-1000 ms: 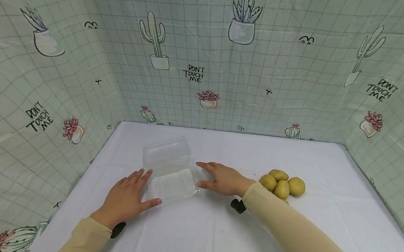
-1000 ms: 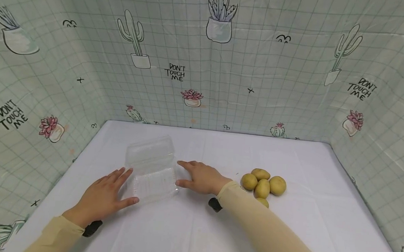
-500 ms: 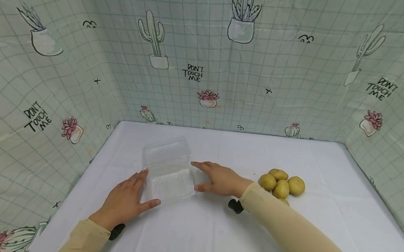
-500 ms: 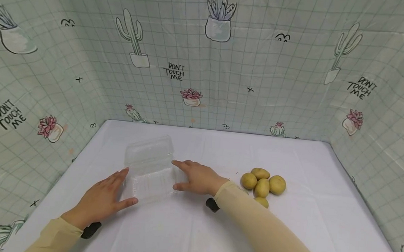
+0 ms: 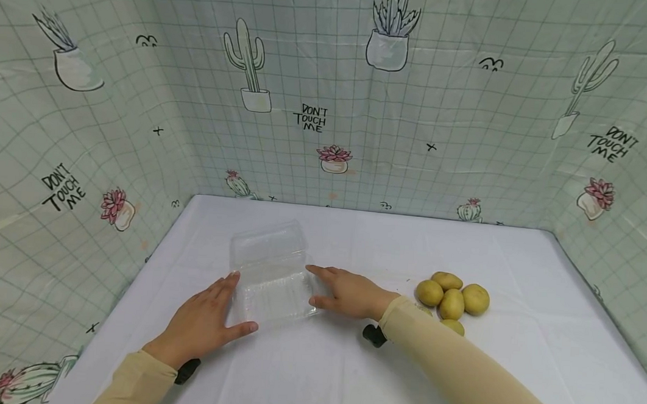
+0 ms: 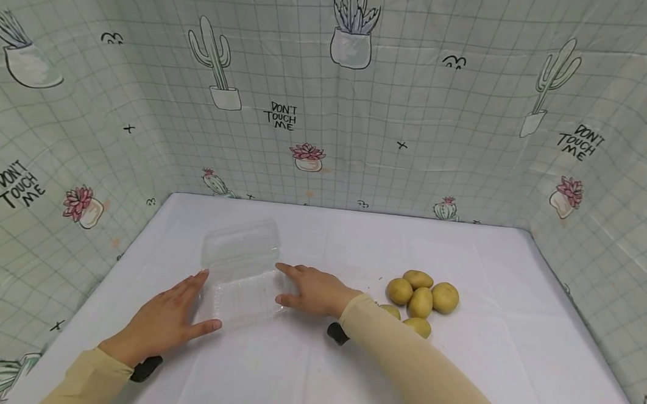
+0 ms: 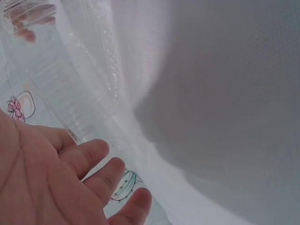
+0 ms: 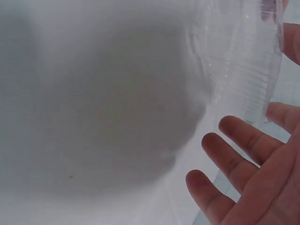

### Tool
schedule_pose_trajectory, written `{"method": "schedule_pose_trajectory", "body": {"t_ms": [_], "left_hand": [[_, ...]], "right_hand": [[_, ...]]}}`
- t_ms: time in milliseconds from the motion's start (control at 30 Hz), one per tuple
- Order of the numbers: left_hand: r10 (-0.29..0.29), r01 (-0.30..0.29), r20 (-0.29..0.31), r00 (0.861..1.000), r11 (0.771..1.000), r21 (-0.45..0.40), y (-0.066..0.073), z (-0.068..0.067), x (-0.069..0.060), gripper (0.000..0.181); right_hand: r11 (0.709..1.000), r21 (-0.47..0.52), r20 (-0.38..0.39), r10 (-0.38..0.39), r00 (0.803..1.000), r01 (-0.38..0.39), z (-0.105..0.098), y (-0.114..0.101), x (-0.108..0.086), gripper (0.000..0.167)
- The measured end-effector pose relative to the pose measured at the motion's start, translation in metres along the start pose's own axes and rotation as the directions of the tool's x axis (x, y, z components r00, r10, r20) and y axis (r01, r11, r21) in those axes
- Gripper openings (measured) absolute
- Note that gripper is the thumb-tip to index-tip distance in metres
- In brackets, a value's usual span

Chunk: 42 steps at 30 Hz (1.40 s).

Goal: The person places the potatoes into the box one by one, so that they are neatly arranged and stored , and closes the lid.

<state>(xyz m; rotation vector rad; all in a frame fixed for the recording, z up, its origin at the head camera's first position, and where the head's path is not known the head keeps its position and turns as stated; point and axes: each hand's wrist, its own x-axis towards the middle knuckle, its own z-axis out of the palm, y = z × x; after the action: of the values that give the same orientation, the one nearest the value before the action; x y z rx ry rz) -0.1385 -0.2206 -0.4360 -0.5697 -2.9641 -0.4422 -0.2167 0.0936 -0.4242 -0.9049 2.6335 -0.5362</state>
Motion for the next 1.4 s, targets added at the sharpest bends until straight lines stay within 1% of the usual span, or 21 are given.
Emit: {"method": "schedule_pose_trajectory", "body": {"t_ms": [167,300,533,700,900,1067,1267,1400], "left_hand": [[0.003,-0.003,0.006,1.000,1.000,-0.011,-0.001,0.000,0.000,0.098],[0.006,-0.005,0.021,1.000,1.000,-0.022,0.000,0.001,0.001,0.098],[0.032,-0.032,0.028,0.999,0.999,-0.032,0.007,0.003,0.010,0.099],[0.057,-0.055,0.054,0.997,0.998,-0.032,0.016,0.008,0.019,0.101],[0.101,-0.097,0.069,0.993,0.994,-0.049,0.028,0.014,0.030,0.101],[0.126,-0.121,0.095,0.987,0.991,-0.057,0.039,0.020,0.039,0.101],[0.164,-0.157,0.103,0.981,0.985,-0.066,0.054,0.025,0.047,0.101],[0.182,-0.176,0.106,0.977,0.982,-0.066,0.063,0.028,0.051,0.100]], "right_hand": [[1.000,-0.024,-0.012,0.018,1.000,-0.018,0.001,0.001,-0.002,0.074],[0.998,-0.048,-0.022,0.033,0.999,-0.034,0.001,0.004,-0.005,0.074],[0.996,-0.084,-0.052,0.037,0.998,-0.041,-0.001,0.011,-0.019,0.075],[0.991,-0.127,-0.086,0.032,0.996,-0.043,-0.002,0.018,-0.031,0.074],[0.985,-0.164,-0.131,0.028,0.991,-0.049,-0.001,0.029,-0.051,0.075],[0.979,-0.198,-0.148,0.027,0.989,-0.056,-0.003,0.036,-0.068,0.076],[0.965,-0.253,-0.187,0.023,0.982,-0.071,-0.005,0.045,-0.088,0.076],[0.962,-0.260,-0.199,0.029,0.979,-0.081,-0.006,0.050,-0.098,0.077]]}}
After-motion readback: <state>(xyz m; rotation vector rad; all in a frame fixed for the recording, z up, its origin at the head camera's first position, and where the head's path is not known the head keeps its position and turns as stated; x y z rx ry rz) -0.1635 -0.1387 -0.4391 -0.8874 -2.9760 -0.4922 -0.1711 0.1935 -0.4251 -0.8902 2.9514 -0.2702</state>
